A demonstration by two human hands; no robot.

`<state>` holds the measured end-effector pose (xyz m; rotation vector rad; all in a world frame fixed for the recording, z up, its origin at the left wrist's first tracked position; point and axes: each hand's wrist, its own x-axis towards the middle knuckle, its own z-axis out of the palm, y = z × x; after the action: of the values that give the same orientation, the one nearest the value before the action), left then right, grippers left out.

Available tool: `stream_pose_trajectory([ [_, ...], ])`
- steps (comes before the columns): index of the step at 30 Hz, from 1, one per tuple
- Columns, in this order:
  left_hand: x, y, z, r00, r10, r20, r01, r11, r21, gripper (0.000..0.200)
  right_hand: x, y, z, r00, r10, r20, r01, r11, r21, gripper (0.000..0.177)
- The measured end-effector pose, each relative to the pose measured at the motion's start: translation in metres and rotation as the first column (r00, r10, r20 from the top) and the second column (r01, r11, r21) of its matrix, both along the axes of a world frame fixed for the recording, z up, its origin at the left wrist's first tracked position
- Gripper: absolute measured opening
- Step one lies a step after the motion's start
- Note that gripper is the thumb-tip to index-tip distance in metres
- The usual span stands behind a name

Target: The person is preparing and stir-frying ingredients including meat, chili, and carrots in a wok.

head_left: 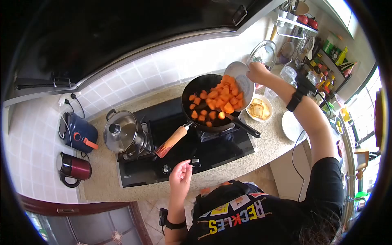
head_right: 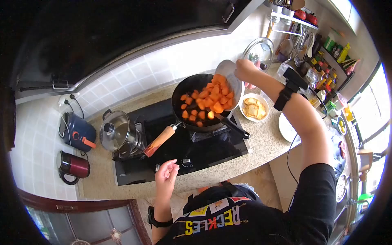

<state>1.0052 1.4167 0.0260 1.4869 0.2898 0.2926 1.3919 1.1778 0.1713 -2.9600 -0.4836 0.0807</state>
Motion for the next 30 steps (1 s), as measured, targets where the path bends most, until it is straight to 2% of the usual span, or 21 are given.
stream_pose_trajectory([
  [1, 0.0, 0.002, -0.002, 1.0, -0.009, -0.003, 0.009, 1.0, -0.002, 0.024, 0.0, 0.005, 0.003, 1.0, 0.013, -0.012, -0.014, 0.995, -0.098, 0.027],
  [2, -0.001, 0.003, -0.004, 1.0, -0.027, -0.016, 0.027, 1.0, 0.004, 0.023, -0.004, 0.007, 0.003, 0.995, 0.011, 0.096, -0.003, 0.997, -0.083, 0.026],
  [3, -0.002, 0.006, -0.007, 0.999, -0.044, -0.028, 0.044, 0.999, 0.009, 0.023, -0.007, 0.011, 0.008, 0.996, 0.004, 0.094, 0.004, 0.996, -0.086, 0.026],
  [5, -0.002, 0.009, -0.011, 0.997, -0.071, -0.029, 0.072, 0.997, 0.013, 0.023, -0.014, 0.017, 0.02, 0.977, 0.06, 0.207, -0.046, 0.996, -0.072, 0.023],
  [6, -0.002, 0.01, -0.013, 0.996, -0.086, -0.021, 0.087, 0.996, 0.036, 0.023, -0.018, 0.021, 0.023, 0.964, 0.037, 0.262, -0.023, 0.998, -0.054, 0.022],
  [12, 0.005, 0.014, -0.022, 0.986, -0.166, 0.006, 0.165, 0.986, 0.016, 0.023, -0.032, 0.022, 0.047, 0.946, 0.012, 0.324, 0.018, 0.996, -0.089, 0.022],
  [16, 0.01, 0.018, -0.028, 0.974, -0.227, -0.001, 0.227, 0.973, -0.031, 0.024, -0.042, -0.004, 0.055, 0.956, -0.056, 0.287, 0.065, 0.998, -0.024, 0.022],
  [17, 0.01, 0.019, -0.029, 0.969, -0.247, 0.001, 0.247, 0.969, -0.031, 0.024, -0.044, -0.014, 0.055, 0.976, -0.188, 0.113, 0.172, 0.975, 0.138, 0.021],
  [18, 0.011, 0.018, -0.029, 0.965, -0.262, 0.0, 0.262, 0.964, -0.042, 0.023, -0.046, -0.024, 0.055, 0.955, -0.287, -0.079, 0.298, 0.913, 0.279, 0.021],
  [19, 0.012, 0.018, -0.029, 0.959, -0.282, -0.002, 0.281, 0.958, -0.052, 0.023, -0.052, -0.039, 0.05, 0.947, -0.31, -0.078, 0.32, 0.905, 0.28, 0.021],
  [20, 0.013, 0.016, -0.024, 0.953, -0.302, -0.037, 0.3, 0.952, -0.062, 0.023, -0.06, -0.055, 0.044, 0.946, -0.287, -0.151, 0.325, 0.851, 0.412, 0.022],
  [21, 0.015, 0.013, -0.023, 0.944, -0.329, -0.032, 0.326, 0.943, -0.062, 0.023, -0.069, -0.068, 0.04, 0.943, -0.253, -0.216, 0.331, 0.776, 0.537, 0.023],
  [22, 0.016, 0.011, -0.023, 0.933, -0.357, -0.04, 0.354, 0.933, -0.062, 0.023, -0.083, -0.076, 0.04, 0.894, -0.282, -0.348, 0.444, 0.661, 0.605, 0.022],
  [23, 0.018, 0.008, -0.024, 0.92, -0.388, -0.049, 0.385, 0.921, -0.063, 0.023, -0.095, -0.089, 0.034, 0.883, -0.315, -0.348, 0.468, 0.646, 0.603, 0.022],
  [25, 0.023, 0.001, -0.027, 0.886, -0.46, -0.057, 0.456, 0.888, -0.063, 0.024, -0.12, -0.115, 0.022, 0.857, -0.248, -0.453, 0.516, 0.437, 0.737, 0.021],
  [27, 0.028, -0.01, -0.028, 0.857, -0.512, -0.057, 0.511, 0.859, -0.045, 0.025, -0.152, -0.135, 0.014, 0.847, -0.266, -0.461, 0.53, 0.351, 0.772, 0.02],
  [30, 0.036, -0.029, -0.022, 0.806, -0.585, -0.087, 0.577, 0.81, -0.098, 0.025, -0.203, -0.156, 0.002, 0.801, -0.31, -0.512, 0.574, 0.157, 0.804, 0.022],
])
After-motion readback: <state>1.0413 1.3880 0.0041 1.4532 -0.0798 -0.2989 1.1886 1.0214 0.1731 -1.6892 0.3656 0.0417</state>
